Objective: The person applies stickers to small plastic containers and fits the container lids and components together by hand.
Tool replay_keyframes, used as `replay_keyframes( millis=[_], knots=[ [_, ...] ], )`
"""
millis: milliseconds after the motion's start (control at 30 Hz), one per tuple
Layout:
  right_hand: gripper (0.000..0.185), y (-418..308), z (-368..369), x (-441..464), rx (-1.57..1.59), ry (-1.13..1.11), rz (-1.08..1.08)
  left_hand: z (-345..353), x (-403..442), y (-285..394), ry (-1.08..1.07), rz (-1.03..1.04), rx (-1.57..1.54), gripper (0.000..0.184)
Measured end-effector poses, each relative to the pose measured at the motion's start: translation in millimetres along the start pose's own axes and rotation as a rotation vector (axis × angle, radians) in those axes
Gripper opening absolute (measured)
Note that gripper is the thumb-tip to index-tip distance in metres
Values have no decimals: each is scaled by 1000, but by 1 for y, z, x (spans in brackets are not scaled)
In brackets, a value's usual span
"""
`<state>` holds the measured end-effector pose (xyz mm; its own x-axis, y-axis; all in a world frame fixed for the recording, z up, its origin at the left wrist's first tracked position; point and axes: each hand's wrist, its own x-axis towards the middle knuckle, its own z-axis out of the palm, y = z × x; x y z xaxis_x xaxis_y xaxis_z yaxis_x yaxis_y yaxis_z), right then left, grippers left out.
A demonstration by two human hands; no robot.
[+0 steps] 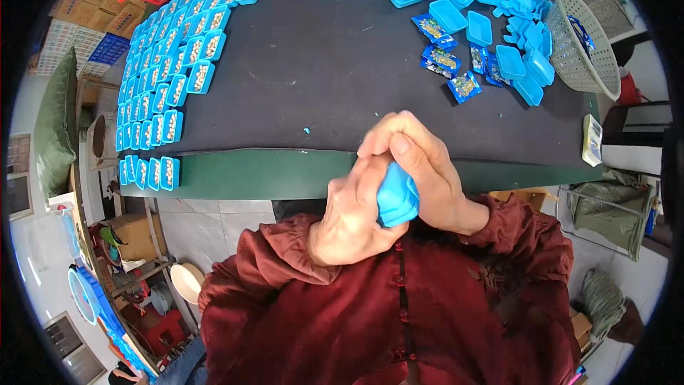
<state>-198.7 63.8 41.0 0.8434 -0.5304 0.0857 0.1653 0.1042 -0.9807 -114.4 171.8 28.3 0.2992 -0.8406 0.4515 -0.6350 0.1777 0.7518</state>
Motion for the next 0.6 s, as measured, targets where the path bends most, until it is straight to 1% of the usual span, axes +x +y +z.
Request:
replay_keyframes(
  millis=[67, 100, 233, 267, 400, 433, 567, 600],
  knots=[
    [31, 2, -8, 10, -76, -61, 25, -2, 9, -4, -23, -87, -71, 48],
    [31, 2, -11, 13, -76, -61, 17, -5, 16, -8, -22, -80, -66, 48],
    [28, 3, -18, 29, 7, 126, 115, -29, 43, -33, -330, -494, -375, 36],
    [28, 4, -19, 30, 12, 114, 117, -36, 47, -38, -320, -501, -369, 36],
    [36, 8, -31, 25, 65, -154, 199, -58, 63, -57, -411, -747, -592, 32],
    [36, 8, -32, 27, 64, -151, 198, -61, 68, -62, -414, -744, -592, 32],
    [48, 11, -31, 41, -70, -155, -67, -70, 75, -79, -697, -862, -815, 30],
    [48, 12, -31, 43, -68, -153, -66, -72, 75, -80, -699, -864, -814, 30]
  ],
)
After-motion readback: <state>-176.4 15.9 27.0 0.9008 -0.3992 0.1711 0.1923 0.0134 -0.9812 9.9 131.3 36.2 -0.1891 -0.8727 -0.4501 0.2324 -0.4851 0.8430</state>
